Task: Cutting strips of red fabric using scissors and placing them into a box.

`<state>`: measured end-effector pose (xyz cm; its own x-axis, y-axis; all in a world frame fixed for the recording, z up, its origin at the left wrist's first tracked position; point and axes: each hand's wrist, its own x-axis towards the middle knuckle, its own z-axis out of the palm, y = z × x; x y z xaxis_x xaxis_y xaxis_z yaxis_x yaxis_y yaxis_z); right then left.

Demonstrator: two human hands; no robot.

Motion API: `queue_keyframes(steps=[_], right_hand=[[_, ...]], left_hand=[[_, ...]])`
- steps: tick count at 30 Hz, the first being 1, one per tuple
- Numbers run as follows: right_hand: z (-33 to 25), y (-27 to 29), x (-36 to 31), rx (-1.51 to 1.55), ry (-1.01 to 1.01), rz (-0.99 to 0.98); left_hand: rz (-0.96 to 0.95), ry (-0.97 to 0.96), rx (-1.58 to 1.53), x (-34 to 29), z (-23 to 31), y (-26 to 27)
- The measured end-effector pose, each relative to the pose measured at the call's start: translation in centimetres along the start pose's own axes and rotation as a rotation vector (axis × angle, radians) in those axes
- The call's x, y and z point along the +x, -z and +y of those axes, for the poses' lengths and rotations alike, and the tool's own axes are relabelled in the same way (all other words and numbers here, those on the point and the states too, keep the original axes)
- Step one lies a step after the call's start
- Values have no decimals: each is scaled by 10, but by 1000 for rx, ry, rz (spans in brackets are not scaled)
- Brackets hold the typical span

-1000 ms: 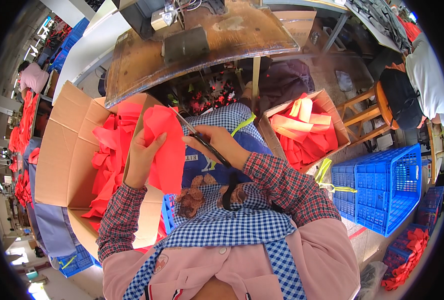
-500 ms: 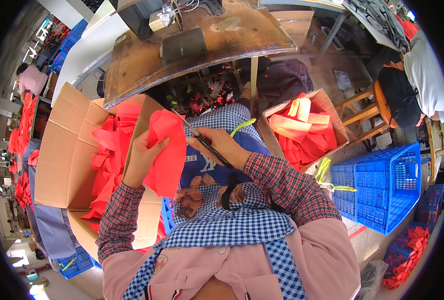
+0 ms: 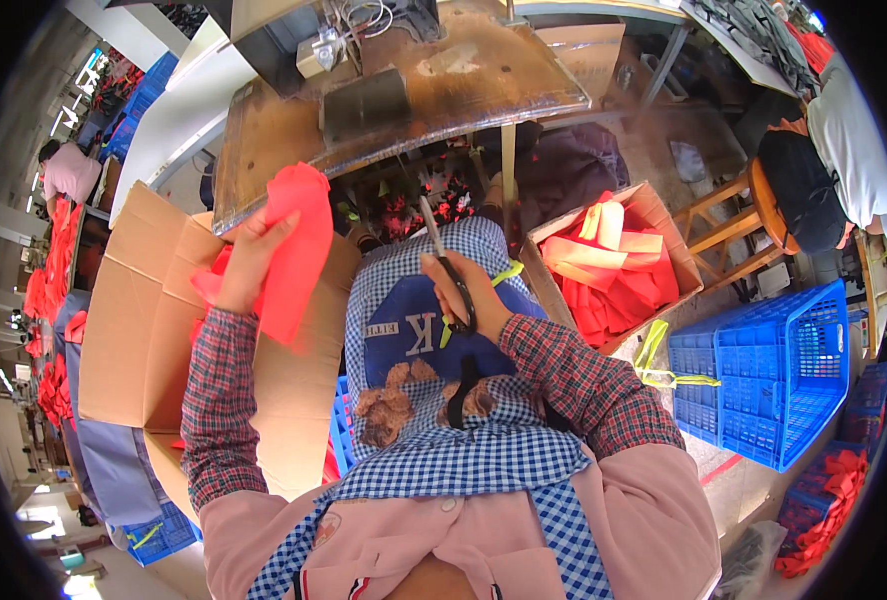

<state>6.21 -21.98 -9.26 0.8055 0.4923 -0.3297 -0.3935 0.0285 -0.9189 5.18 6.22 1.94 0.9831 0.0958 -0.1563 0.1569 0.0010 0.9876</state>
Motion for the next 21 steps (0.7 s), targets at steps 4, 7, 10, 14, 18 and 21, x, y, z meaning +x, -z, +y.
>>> queue_keyframes(steps=[4,7,10,14,18,21], right_hand=[[11,14,9,249,-118,70],[9,17,12,304,-150,97],[9,19,11,298,-124,76],[11,22,13,278,-116,65],[12,20,14,243,-112,55],[10,18,12,239,-116,45]], left_hand=[[-21,40,-57,47,35,18],[-33,13,-44,81,51,27],[-38,-63,60,104,67,36],[-78,-142,113,121,80,28],[-71,-135,156,125,89,20],[-83,-151,174,126,91,22]])
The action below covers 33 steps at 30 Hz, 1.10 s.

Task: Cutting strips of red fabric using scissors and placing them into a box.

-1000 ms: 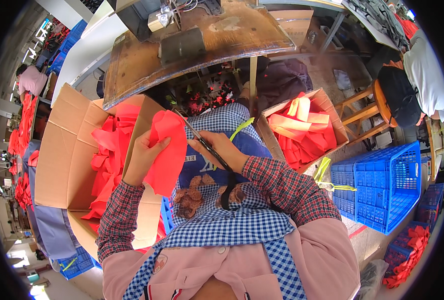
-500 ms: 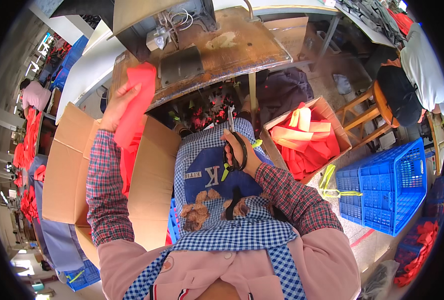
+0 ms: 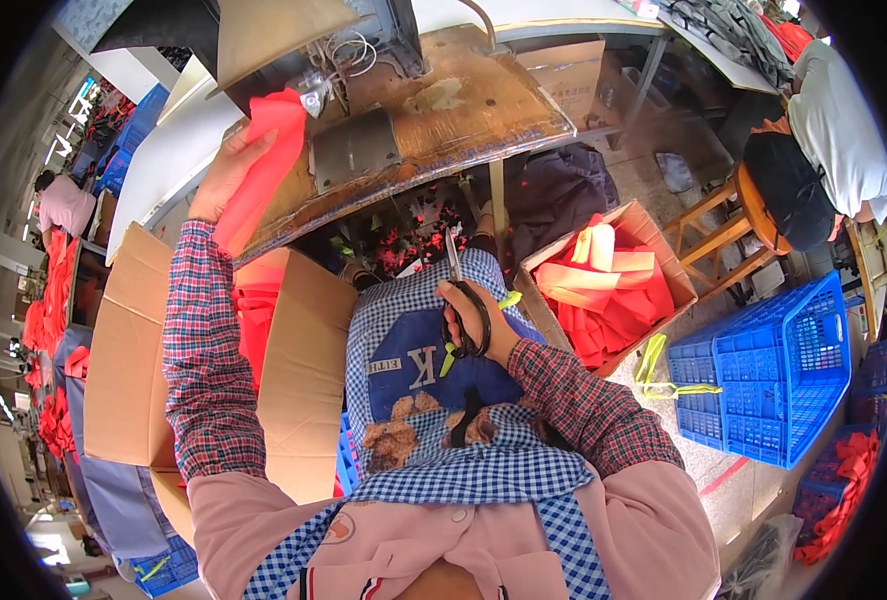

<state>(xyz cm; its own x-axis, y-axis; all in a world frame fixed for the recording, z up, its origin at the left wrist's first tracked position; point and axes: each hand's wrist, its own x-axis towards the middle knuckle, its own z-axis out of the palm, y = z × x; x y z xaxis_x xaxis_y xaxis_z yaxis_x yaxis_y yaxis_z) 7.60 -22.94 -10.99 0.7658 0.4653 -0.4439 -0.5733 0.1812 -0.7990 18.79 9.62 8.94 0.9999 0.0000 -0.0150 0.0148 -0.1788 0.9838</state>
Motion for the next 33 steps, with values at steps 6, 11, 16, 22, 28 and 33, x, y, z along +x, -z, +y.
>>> queue_keyframes(steps=[6,11,16,22,28,33], right_hand=[[4,-1,2,-18,-6,-3],[3,-3,3,-47,13,-4],[3,-1,5,-28,33,-22],[12,2,9,-51,76,-14],[5,6,0,-3,81,-69],[33,17,2,25,352,-243]], left_hand=[[-12,-14,71,-1,0,2],[-47,-18,135,-5,3,6],[-78,11,130,-8,7,0],[-195,-62,419,-30,-7,-13],[-556,12,243,-58,-17,-125],[-415,-368,169,-36,1,-229]])
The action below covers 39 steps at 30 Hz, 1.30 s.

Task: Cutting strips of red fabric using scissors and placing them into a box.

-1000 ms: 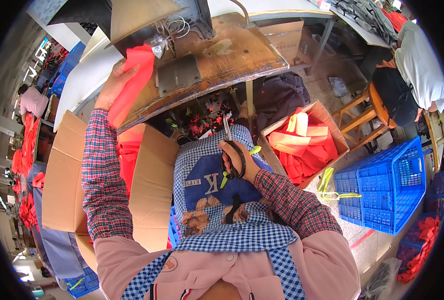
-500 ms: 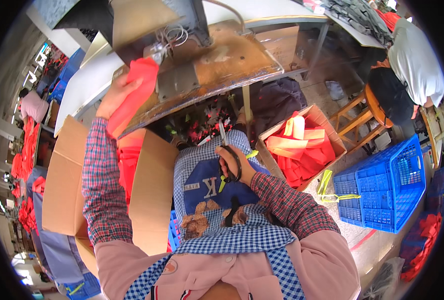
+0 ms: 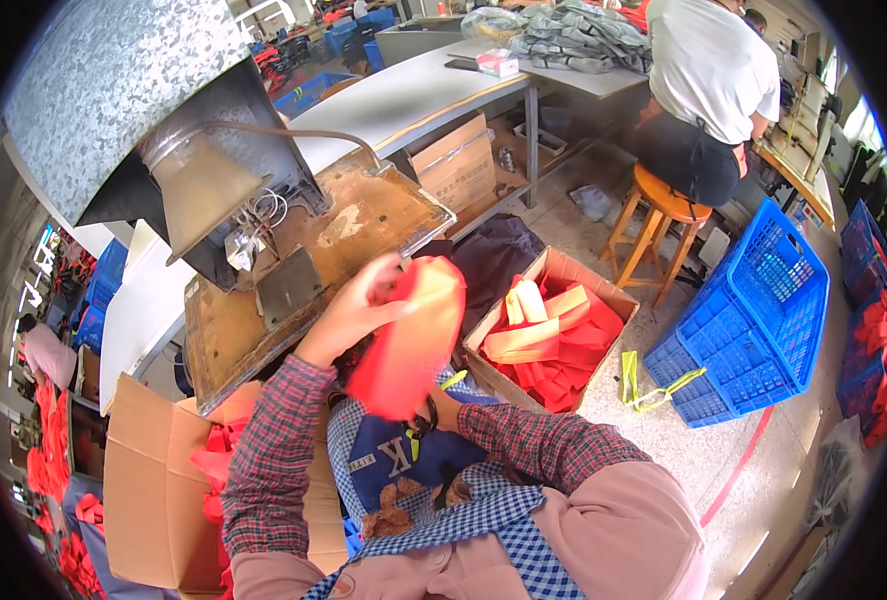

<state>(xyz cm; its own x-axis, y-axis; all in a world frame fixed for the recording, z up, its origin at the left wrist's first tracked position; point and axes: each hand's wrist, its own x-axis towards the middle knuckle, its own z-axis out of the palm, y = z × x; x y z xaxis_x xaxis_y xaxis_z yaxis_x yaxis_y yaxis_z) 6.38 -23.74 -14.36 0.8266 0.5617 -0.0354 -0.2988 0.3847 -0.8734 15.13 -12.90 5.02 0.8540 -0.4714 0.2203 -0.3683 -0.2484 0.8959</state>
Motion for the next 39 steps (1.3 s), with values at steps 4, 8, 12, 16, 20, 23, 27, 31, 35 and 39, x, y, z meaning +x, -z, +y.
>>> queue_keyframes(steps=[4,8,12,16,20,23,27,31,35,39], right_hand=[[-16,-7,9,49,-347,179],[-5,5,10,-144,-74,84],[-27,-15,7,-72,-127,170],[-19,-10,18,-23,-329,177],[-19,-6,18,52,-349,227],[-24,-12,17,24,-368,228],[-17,-17,17,16,-397,208],[-15,-10,16,-47,-388,246],[-25,-15,14,-35,-379,259],[-21,-13,19,-55,-371,225]], left_hand=[[27,-87,-78,2,41,-22],[-336,41,-435,-63,103,-18],[-683,13,-961,-104,124,-20],[-824,-147,-1163,-118,130,-33],[-847,-212,-1179,-117,147,-19],[-795,-238,-1190,-130,145,-16],[-492,-173,-1358,-183,134,-37],[-391,-187,-713,-190,116,30],[443,322,-145,-254,81,107],[818,703,522,-393,-24,197]])
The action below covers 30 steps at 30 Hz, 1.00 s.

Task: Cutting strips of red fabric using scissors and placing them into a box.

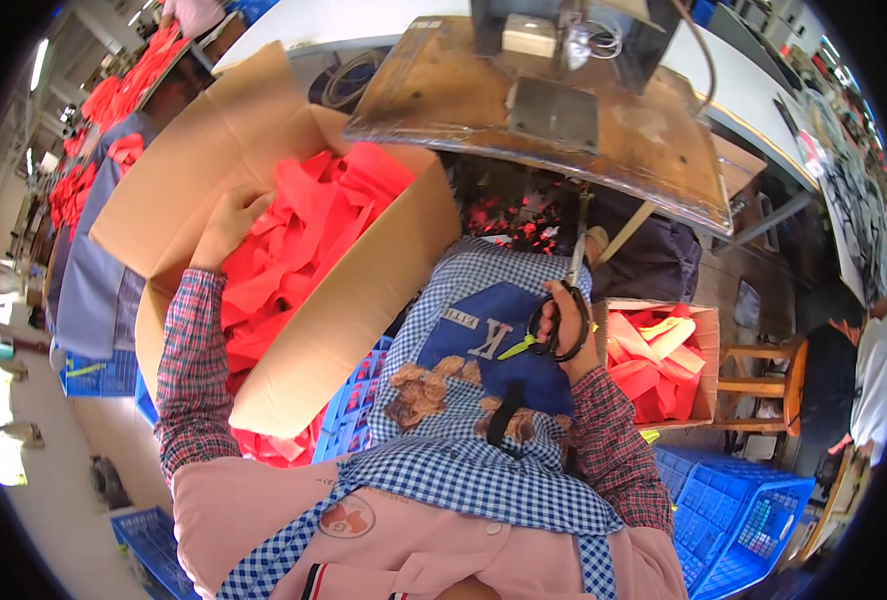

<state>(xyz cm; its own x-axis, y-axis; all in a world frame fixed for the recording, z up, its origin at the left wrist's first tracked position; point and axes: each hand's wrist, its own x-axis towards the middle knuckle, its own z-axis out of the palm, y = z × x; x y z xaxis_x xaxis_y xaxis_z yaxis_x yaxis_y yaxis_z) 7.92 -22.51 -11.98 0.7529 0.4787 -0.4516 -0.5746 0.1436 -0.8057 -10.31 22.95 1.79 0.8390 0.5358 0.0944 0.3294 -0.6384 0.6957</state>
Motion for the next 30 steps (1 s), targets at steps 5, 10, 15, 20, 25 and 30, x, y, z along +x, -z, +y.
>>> queue_keyframes(steps=[5,10,15,20,25,30], right_hand=[[4,4,6,-9,-24,-10],[6,6,5,-23,-17,5],[6,4,4,-22,7,4],[5,0,3,-15,3,4],[2,-9,-6,-27,36,36],[-2,-37,-24,-182,3,-4]], left_hand=[[-317,464,600,-29,-131,29],[-567,370,336,-41,-133,4],[-648,294,512,-38,-121,-5],[-208,234,473,-17,-115,22],[389,111,168,11,-41,39],[440,51,-966,-3,72,-18]])
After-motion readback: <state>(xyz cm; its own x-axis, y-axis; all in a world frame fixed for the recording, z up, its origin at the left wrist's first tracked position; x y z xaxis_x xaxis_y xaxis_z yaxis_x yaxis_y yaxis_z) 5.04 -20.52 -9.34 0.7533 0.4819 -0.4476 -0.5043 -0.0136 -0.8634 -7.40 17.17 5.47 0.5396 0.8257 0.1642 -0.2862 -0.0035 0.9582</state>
